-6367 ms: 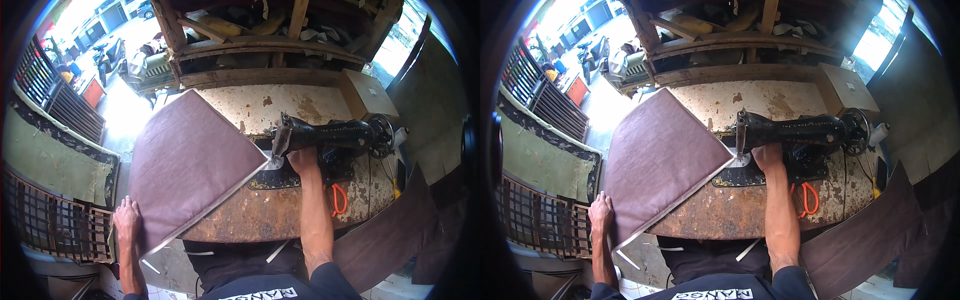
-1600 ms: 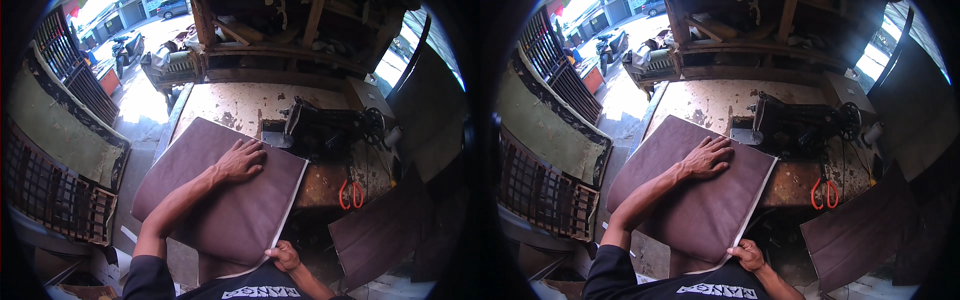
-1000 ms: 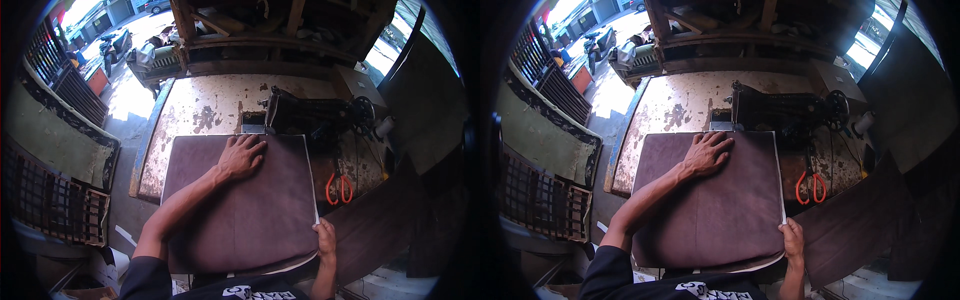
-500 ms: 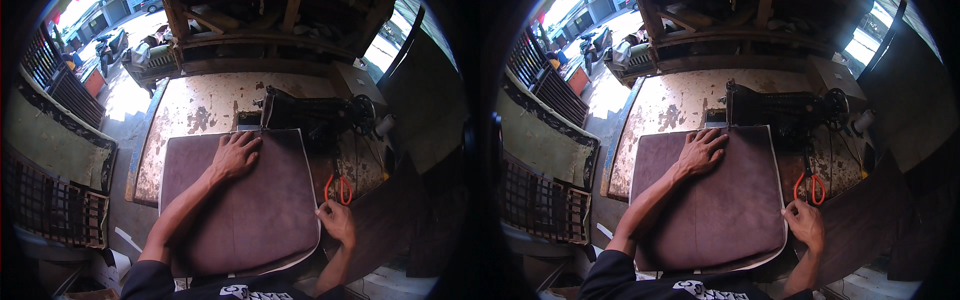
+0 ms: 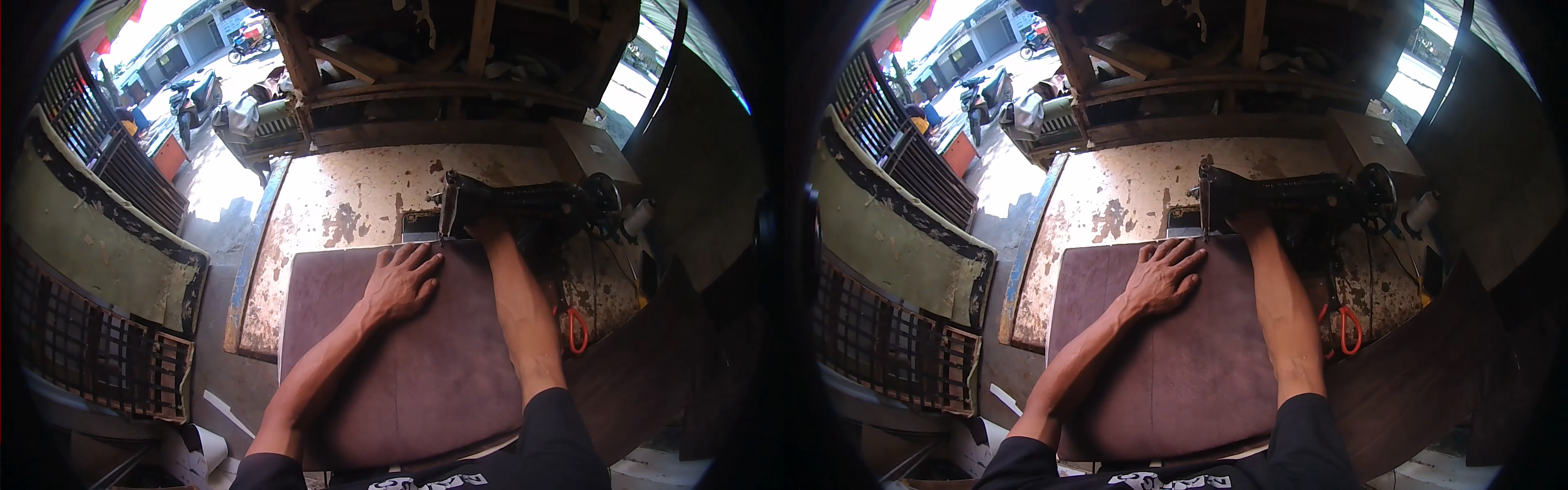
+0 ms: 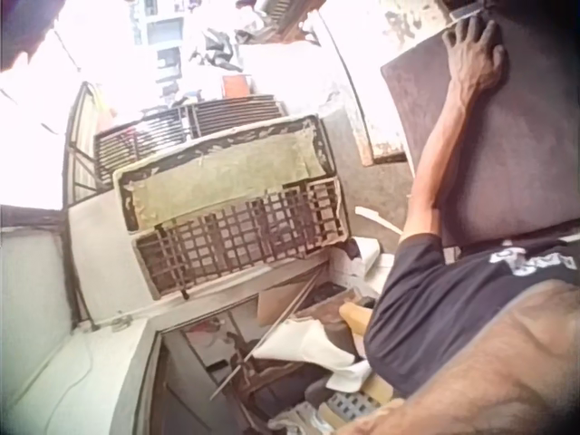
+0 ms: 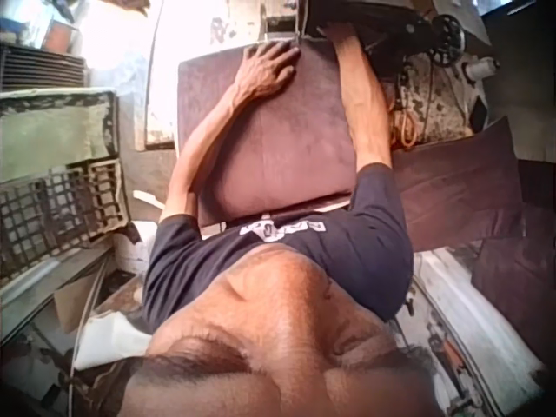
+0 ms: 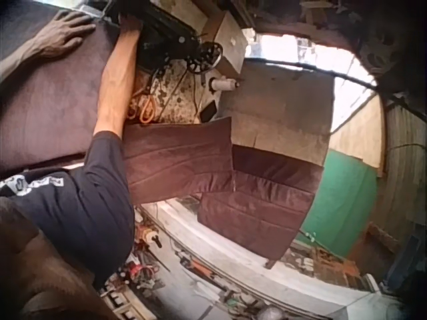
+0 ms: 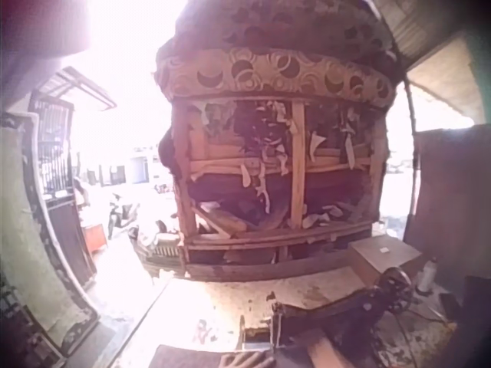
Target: The person prepares a section of brown upholstery fabric at a sewing machine, smoothing the material and using shears to trim a corner before threading the machine needle.
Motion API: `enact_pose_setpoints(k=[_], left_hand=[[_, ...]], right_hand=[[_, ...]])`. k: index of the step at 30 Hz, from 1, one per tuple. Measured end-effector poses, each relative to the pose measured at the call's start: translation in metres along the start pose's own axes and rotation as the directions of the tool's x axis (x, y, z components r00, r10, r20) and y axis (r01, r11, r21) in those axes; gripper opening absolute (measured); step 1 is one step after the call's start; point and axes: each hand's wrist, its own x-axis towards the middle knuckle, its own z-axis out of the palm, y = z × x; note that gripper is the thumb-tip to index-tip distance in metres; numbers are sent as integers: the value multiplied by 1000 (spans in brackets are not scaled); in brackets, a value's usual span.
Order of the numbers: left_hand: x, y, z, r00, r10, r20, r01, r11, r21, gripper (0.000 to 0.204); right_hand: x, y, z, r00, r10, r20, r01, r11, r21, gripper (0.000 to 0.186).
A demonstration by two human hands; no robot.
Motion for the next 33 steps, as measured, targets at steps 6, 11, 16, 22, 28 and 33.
enact_pose_setpoints(k=[6, 11, 16, 22, 28, 33], left_hand=[[4, 1, 5, 999, -31, 20, 32, 999, -5, 57], [-5, 0, 1, 996, -92, 12, 92, 995, -32, 56], [9, -3, 0, 997, -71, -8, 70, 993, -97, 57], [39, -27, 12, 978, -182, -98, 180, 983, -29, 56], [47, -11, 20, 972, -129, -194, 150, 984, 99, 48], [49, -13, 9, 991, -108, -80, 120, 977, 175, 50]], right_hand=[[-4, -16, -10, 963, 225, 146, -248, 954, 169, 50], [-28, -113, -101, 630, 584, 512, -627, -6, 779, 25], [-64, -136, -242, 887, 433, 160, -422, 621, 661, 26], [-15, -7, -335, 677, 508, -532, -521, 842, 140, 41], [-27, 146, -300, 792, 562, -238, -609, 748, -263, 59], [-60, 118, -318, 608, 785, 121, -794, 604, 71, 70]])
